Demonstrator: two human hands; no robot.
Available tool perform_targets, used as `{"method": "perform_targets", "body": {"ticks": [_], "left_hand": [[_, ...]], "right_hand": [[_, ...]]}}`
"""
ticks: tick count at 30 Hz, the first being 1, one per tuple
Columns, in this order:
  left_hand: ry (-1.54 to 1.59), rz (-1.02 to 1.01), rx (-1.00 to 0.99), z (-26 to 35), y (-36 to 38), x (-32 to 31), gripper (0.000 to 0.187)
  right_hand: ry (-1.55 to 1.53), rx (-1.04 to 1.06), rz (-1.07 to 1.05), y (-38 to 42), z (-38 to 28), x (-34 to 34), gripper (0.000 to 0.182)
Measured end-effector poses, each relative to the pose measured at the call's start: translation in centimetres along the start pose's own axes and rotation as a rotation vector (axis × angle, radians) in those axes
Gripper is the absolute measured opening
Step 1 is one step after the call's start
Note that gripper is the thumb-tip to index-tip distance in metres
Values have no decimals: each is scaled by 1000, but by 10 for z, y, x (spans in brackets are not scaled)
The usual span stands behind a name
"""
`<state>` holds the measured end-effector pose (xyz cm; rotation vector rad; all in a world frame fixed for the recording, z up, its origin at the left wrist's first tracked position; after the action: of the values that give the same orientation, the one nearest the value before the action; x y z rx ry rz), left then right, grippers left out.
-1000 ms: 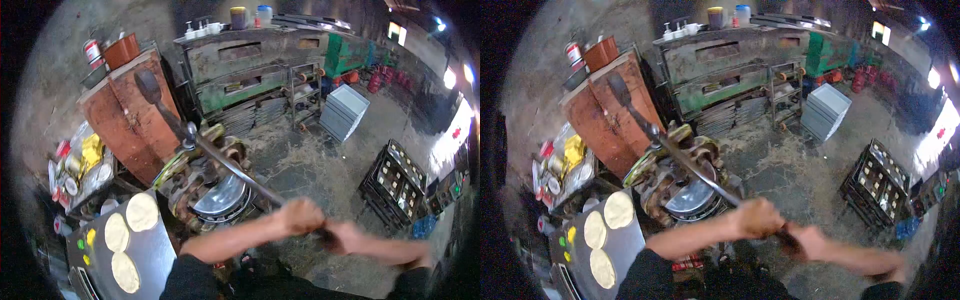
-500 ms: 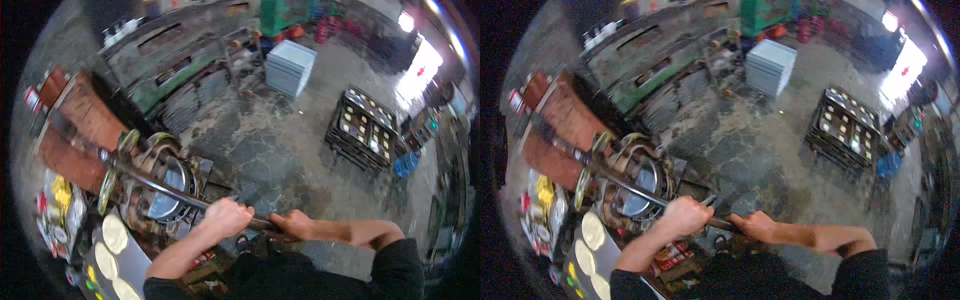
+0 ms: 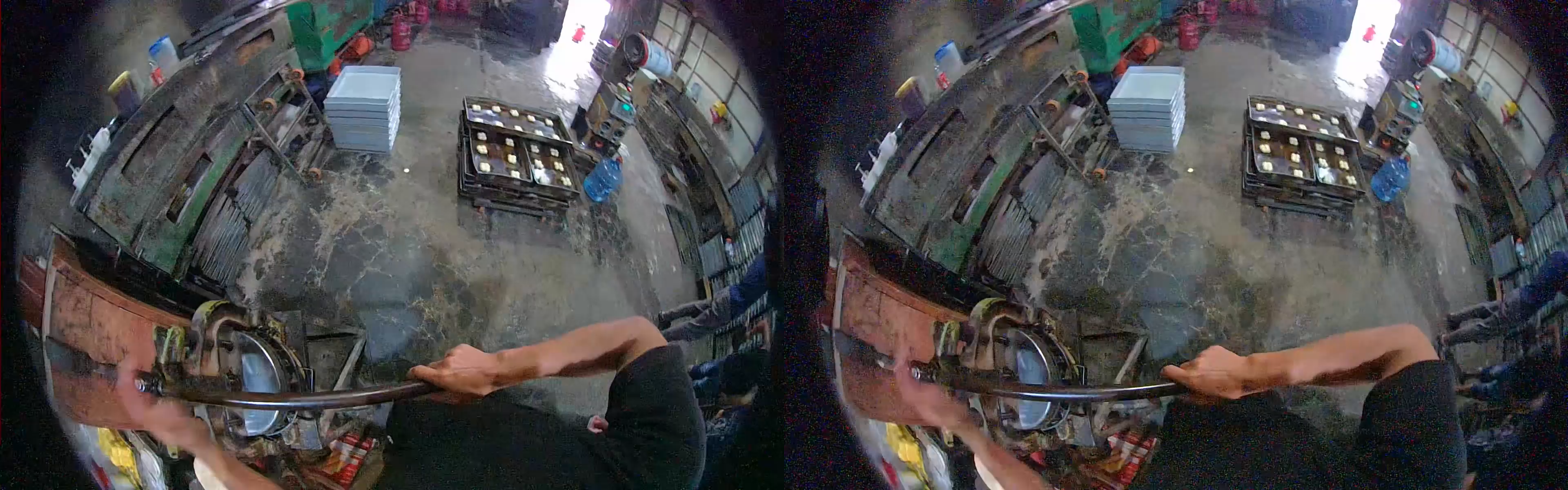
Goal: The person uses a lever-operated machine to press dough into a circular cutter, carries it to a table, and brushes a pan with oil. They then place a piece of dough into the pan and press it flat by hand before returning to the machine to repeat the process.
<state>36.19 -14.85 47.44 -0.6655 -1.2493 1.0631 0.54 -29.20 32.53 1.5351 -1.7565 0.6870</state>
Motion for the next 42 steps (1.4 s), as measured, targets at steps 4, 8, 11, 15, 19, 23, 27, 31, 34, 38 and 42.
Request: {"method": "perform_targets", "body": {"ticks": [4, 8, 11, 15, 19, 23, 27, 31, 34, 38, 42], "left_hand": [[121, -1230, -744, 166, 107, -116, 15], [20, -1362, -654, 160, 171, -158, 8], [-107, -1439, -513, 163, 165, -144, 5], [52, -1435, -565, 176, 110, -110, 8], [147, -1354, -539, 176, 89, -107, 9], [-70, -1440, -548, 161, 161, -153, 3], [-179, -1395, -471, 158, 165, -152, 7], [-81, -1097, -490, 173, 157, -132, 7], [-8, -897, -540, 180, 134, -112, 13], [-2, -652, -494, 172, 53, -55, 12], [-113, -320, -384, 94, -36, -3, 12]], "right_hand": [[34, 60, -31, -5, 28, -27, 33], [-23, 186, 151, -9, 83, -95, 28], [-63, 116, 23, -12, 81, -98, 33], [-155, 41, -120, -1, 21, -40, 37], [-100, 152, 21, -3, 5, -7, 37], [39, 271, 278, -16, 74, -76, 30], [-42, 191, 106, -22, 75, -75, 33], [-167, 49, -59, -21, 68, -77, 37], [-264, 302, 166, -15, 40, -48, 39], [-666, 321, -154, -36, -40, 71, 66], [-1288, 617, -214, -111, -126, 146, 91]]}}
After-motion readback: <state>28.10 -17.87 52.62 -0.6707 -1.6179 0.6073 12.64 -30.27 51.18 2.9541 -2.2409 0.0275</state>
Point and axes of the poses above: each hand's wrist, its own y-axis away from the middle knuckle, its own x-axis out of the back of the hand, z = x × y, the point moved 4 cm from there along -y, towards the middle knuckle, and after that the axes turned 4 degrees about x, right-handed, at the moved point
